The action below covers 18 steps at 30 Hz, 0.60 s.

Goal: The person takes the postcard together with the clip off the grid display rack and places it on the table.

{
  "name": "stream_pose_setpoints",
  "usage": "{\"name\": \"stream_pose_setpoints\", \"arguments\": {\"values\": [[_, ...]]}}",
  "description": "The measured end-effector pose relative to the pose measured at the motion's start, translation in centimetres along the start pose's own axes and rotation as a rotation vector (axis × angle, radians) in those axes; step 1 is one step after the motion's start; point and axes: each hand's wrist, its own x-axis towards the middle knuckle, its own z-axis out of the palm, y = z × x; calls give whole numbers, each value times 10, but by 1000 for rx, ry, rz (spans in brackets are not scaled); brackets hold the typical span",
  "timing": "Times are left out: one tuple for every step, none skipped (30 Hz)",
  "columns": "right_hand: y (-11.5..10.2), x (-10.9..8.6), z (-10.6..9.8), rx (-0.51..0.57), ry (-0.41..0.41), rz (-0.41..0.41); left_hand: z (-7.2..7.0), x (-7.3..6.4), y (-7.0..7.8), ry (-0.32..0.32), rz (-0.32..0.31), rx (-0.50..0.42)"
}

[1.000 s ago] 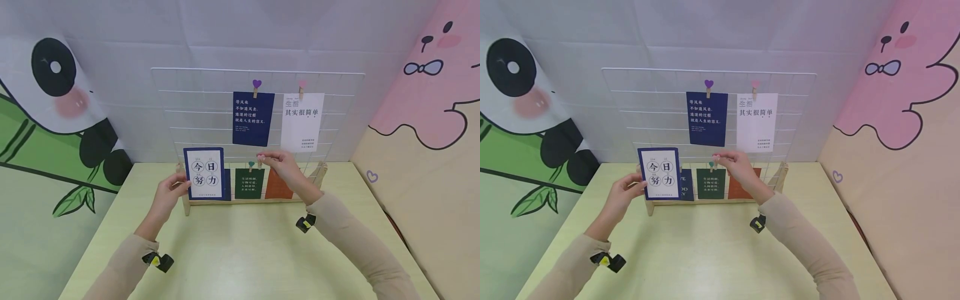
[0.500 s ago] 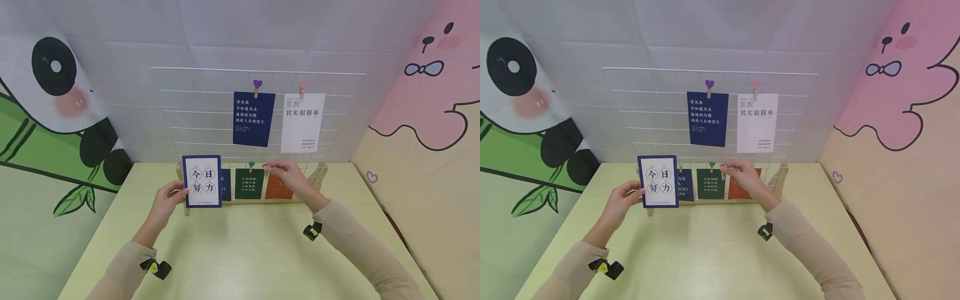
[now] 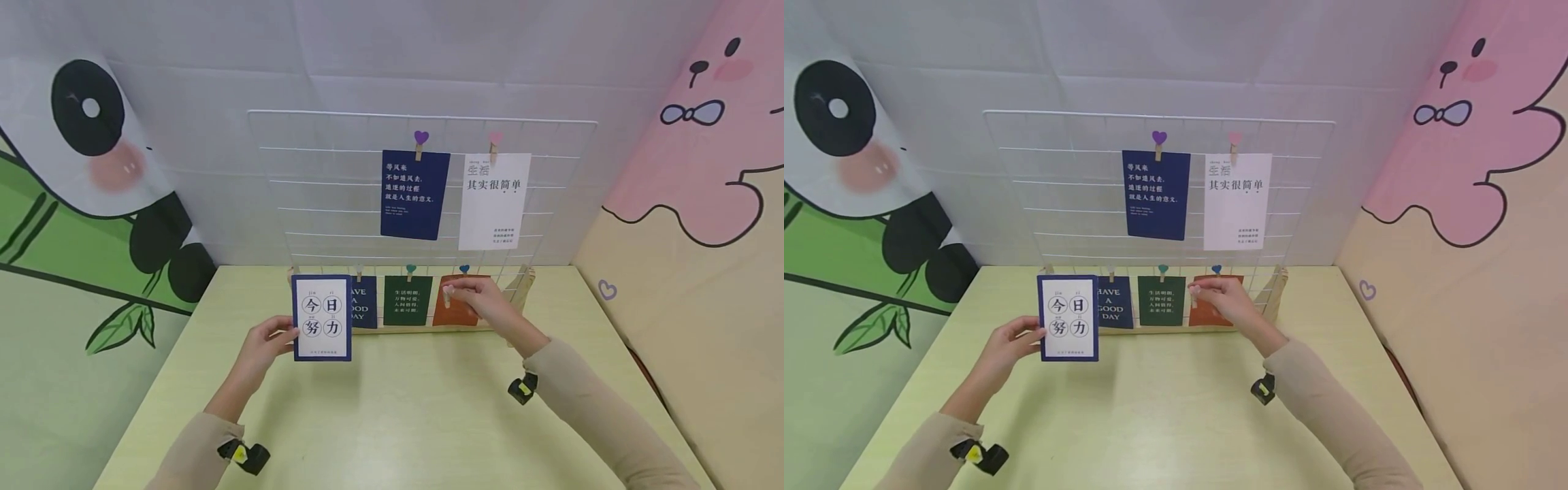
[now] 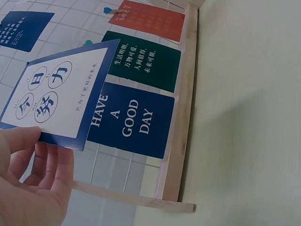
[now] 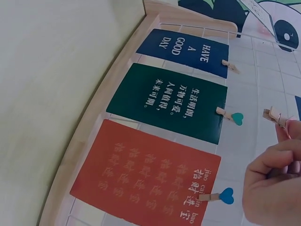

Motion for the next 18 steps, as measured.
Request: {"name": "stream_pose_setpoints", "arguments": {"values": [[2, 0, -1, -3, 0, 1, -1, 0, -2, -1, -6, -3], [4, -1, -2, -3, 0, 3, -1, -1, -2, -2, -16, -6], [6, -2, -3, -3, -2, 8, -1, -3, -1, -1, -21, -2], [7, -2, -4, -2, 0, 16, 1, -6, 4, 4, -39, 6], [9, -3, -5, -4, 1, 22, -1, -3, -6, 5, -55, 31], [11, -4, -6, -2, 3, 27, -4, 0, -16, 13, -62, 47], [13, -4, -7, 3, 3, 31, -1, -3, -8, 24, -102, 78], [15, -4, -8, 3, 2, 29, -1, -4, -9, 21, -105, 78], [18, -5, -10, 4, 1, 27, -2, -4, -12, 22, -101, 81], [20, -5, -11, 4, -1, 24, -4, -5, -14, 13, -91, 84], [22, -5, -13, 6, -4, 24, -5, -5, -18, 8, -84, 84], [25, -5, -14, 9, -12, 23, 0, -15, 1, 14, -104, 90], [26, -5, -16, 10, -17, 26, -3, -12, -9, -14, -78, 49], [28, -5, -18, 10, -22, 27, -2, -15, -6, -16, -75, 55], [30, -6, -20, 7, -27, 27, -3, -17, -6, -15, -74, 60], [32, -6, -21, -1, -30, 28, -4, -18, -6, -17, -78, 70], [34, -6, -23, -5, -30, 29, -5, -18, -7, -11, -96, 70], [36, -6, -25, -11, -30, 29, -5, -19, -7, -8, -112, 75]]}}
